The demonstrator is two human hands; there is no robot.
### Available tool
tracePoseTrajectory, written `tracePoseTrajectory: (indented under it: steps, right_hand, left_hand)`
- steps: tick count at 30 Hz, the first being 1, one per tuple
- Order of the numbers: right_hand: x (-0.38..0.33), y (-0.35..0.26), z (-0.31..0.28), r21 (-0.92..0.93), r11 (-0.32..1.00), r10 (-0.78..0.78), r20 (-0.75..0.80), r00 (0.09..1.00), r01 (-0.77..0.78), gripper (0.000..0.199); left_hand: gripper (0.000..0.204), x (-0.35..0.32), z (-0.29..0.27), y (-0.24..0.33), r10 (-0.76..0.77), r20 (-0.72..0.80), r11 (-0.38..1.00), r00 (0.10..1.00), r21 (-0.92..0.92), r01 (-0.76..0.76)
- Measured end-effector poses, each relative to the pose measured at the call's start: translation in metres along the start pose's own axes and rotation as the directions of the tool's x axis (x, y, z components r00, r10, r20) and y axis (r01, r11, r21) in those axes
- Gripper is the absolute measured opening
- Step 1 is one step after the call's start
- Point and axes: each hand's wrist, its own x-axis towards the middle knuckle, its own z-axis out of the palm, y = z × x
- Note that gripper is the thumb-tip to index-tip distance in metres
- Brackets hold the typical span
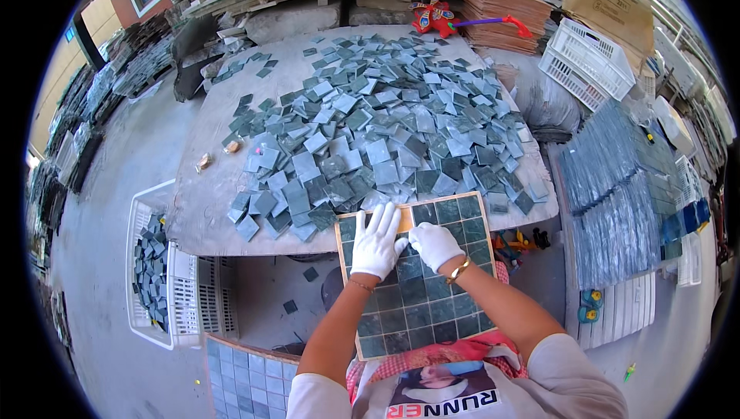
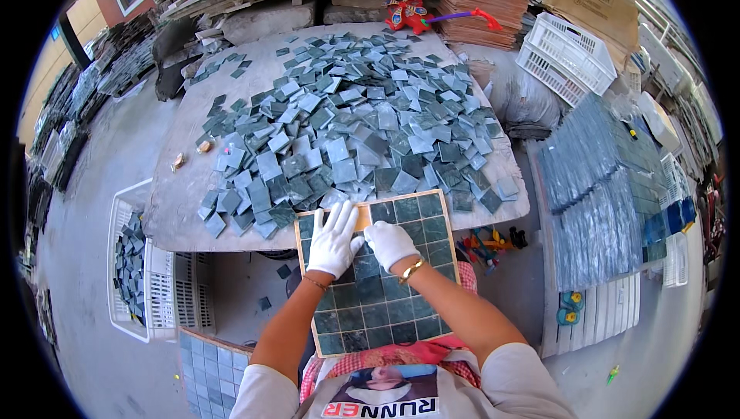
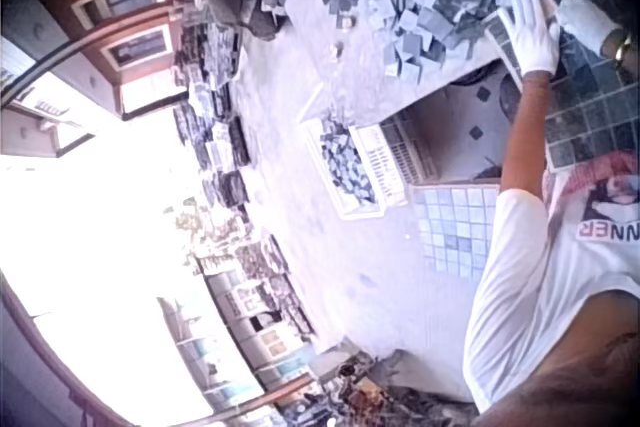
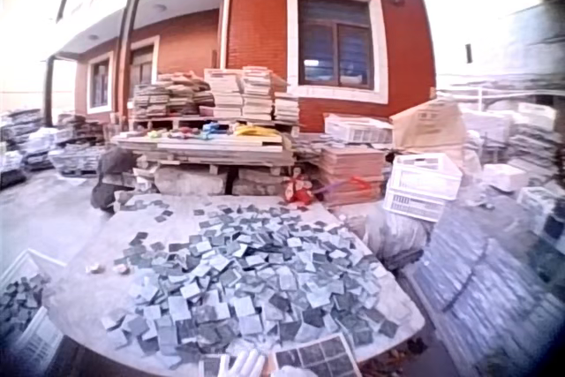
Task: The person places small square tiles onto a gridded backing sheet, arranging them in rows. They handle the tiles by hand, picking them from a pile and positioning them on the sheet. The person also flips the sheet over to check the alignment.
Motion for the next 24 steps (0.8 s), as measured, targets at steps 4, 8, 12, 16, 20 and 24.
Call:
tracePoseTrajectory:
  steps: [4,8,12,16,20,24]
  right_hand:
    - [0.014,0.016,-0.002,0.092,0.994,-0.063,0.119,0.991,0.052,0.011]
    - [0.022,0.033,-0.014,0.311,0.948,-0.076,0.036,0.996,0.061,0.016]
    - [0.007,0.022,-0.017,0.251,0.960,-0.129,0.017,0.992,0.120,0.034]
    - [0.006,0.012,-0.007,0.190,0.969,-0.170,0.040,0.985,0.160,0.034]
    - [0.005,-0.011,-0.010,0.015,0.997,-0.081,0.053,0.995,0.080,0.026]
    - [0.007,-0.008,-0.011,0.102,0.995,0.017,0.064,0.998,-0.024,0.024]
  left_hand:
    - [0.068,-0.023,-0.001,0.027,-0.076,0.041,0.997,0.996,-0.011,0.077]
    - [0.076,-0.054,-0.010,0.038,-0.214,-0.005,0.976,0.977,-0.033,0.214]
    - [0.080,-0.069,-0.013,0.036,-0.343,-0.001,0.939,0.939,0.021,0.343]
    - [0.079,-0.073,-0.016,0.039,-0.344,0.039,0.939,0.938,0.041,0.343]
    - [0.078,-0.072,-0.018,0.036,-0.351,0.029,0.936,0.936,0.029,0.350]
    - [0.079,-0.071,-0.014,0.036,-0.343,-0.001,0.939,0.939,0.012,0.343]
